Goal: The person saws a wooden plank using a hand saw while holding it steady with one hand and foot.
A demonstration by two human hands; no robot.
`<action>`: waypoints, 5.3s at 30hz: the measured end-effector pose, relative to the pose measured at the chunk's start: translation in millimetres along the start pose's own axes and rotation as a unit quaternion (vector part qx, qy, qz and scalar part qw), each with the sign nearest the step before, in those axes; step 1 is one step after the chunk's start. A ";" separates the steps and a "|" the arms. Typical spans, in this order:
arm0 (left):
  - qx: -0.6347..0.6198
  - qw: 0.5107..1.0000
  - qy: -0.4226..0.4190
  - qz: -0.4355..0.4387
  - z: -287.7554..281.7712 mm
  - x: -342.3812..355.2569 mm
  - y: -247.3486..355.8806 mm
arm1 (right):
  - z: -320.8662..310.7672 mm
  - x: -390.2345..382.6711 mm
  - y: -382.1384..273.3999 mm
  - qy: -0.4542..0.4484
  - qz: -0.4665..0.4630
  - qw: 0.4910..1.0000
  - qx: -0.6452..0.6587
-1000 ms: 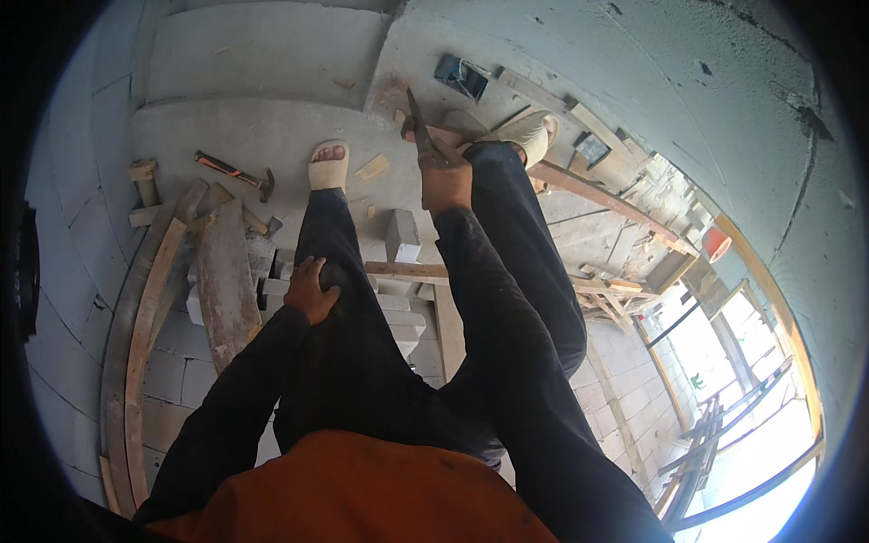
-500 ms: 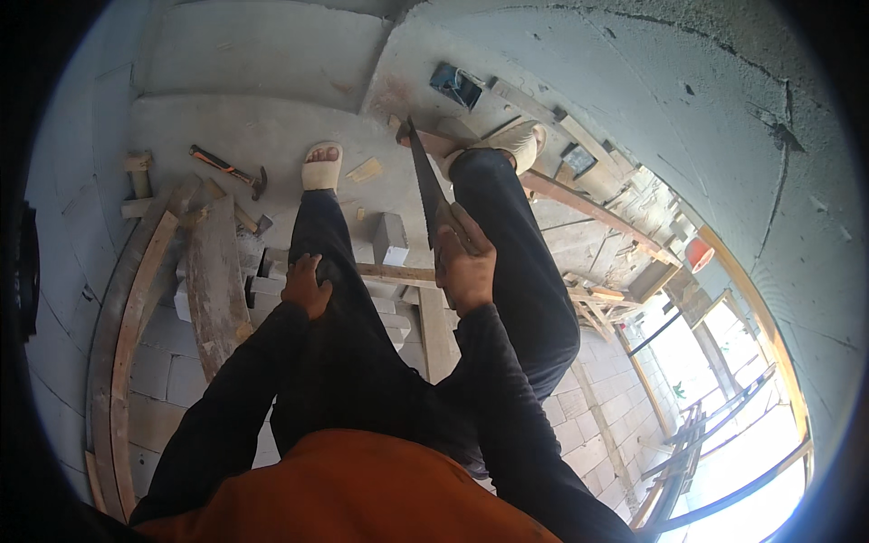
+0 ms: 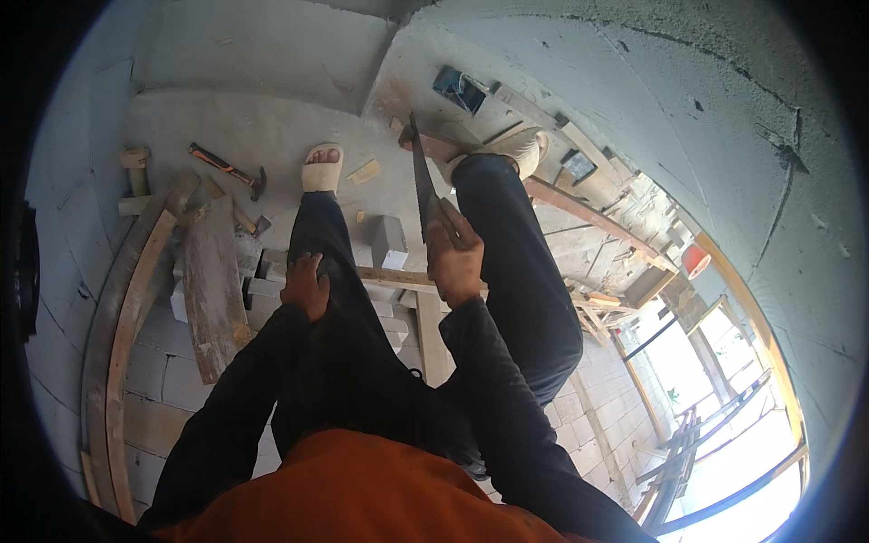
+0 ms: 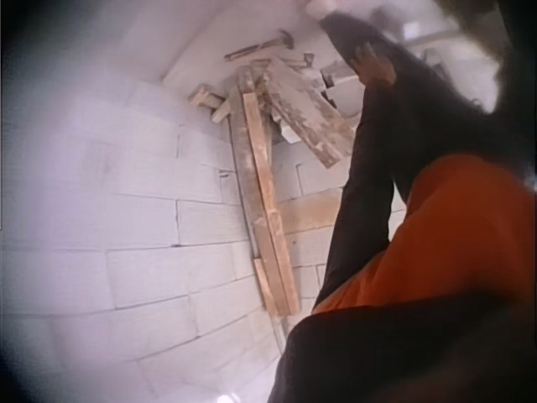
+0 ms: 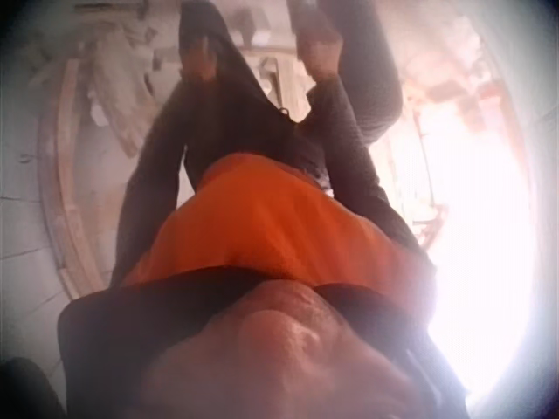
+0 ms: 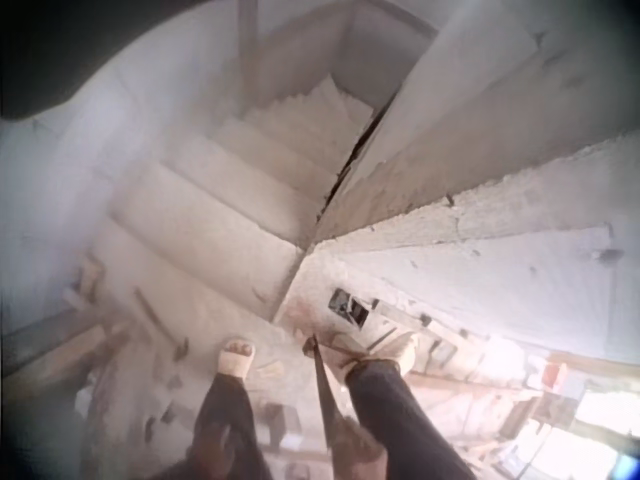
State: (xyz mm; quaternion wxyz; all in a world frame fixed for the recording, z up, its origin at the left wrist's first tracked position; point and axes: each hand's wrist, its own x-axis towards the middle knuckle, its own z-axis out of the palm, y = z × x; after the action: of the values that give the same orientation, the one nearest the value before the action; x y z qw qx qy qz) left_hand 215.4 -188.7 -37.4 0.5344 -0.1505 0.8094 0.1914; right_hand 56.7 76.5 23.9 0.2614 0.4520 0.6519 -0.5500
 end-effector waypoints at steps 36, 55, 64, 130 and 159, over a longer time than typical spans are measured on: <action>0.032 0.996 0.017 0.083 -6.9 12.6 -5.3 | 29.3 31.0 90.4 0.062 -0.131 0.985 0.092; -0.099 0.858 -0.041 0.502 -82.9 116.4 212.8 | 38.4 69.8 90.2 0.087 -0.211 0.973 -0.028; -0.111 0.798 -0.163 0.569 -79.7 95.1 235.3 | 4.9 34.1 118.7 0.040 -0.214 0.975 -0.037; -0.331 0.782 0.158 0.505 -23.0 106.9 242.8 | -26.7 -16.7 -22.4 -0.052 -0.064 0.996 0.041; -0.304 0.821 0.138 0.463 -27.1 189.8 274.0 | -16.1 96.5 -29.6 -0.064 0.085 0.993 0.050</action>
State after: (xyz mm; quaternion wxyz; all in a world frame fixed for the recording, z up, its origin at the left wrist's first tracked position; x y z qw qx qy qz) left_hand -2.0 32.6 -162.0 0.1925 0.0627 0.7497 0.6301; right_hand -10.6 121.4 -38.6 0.3253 0.4821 0.5644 -0.5858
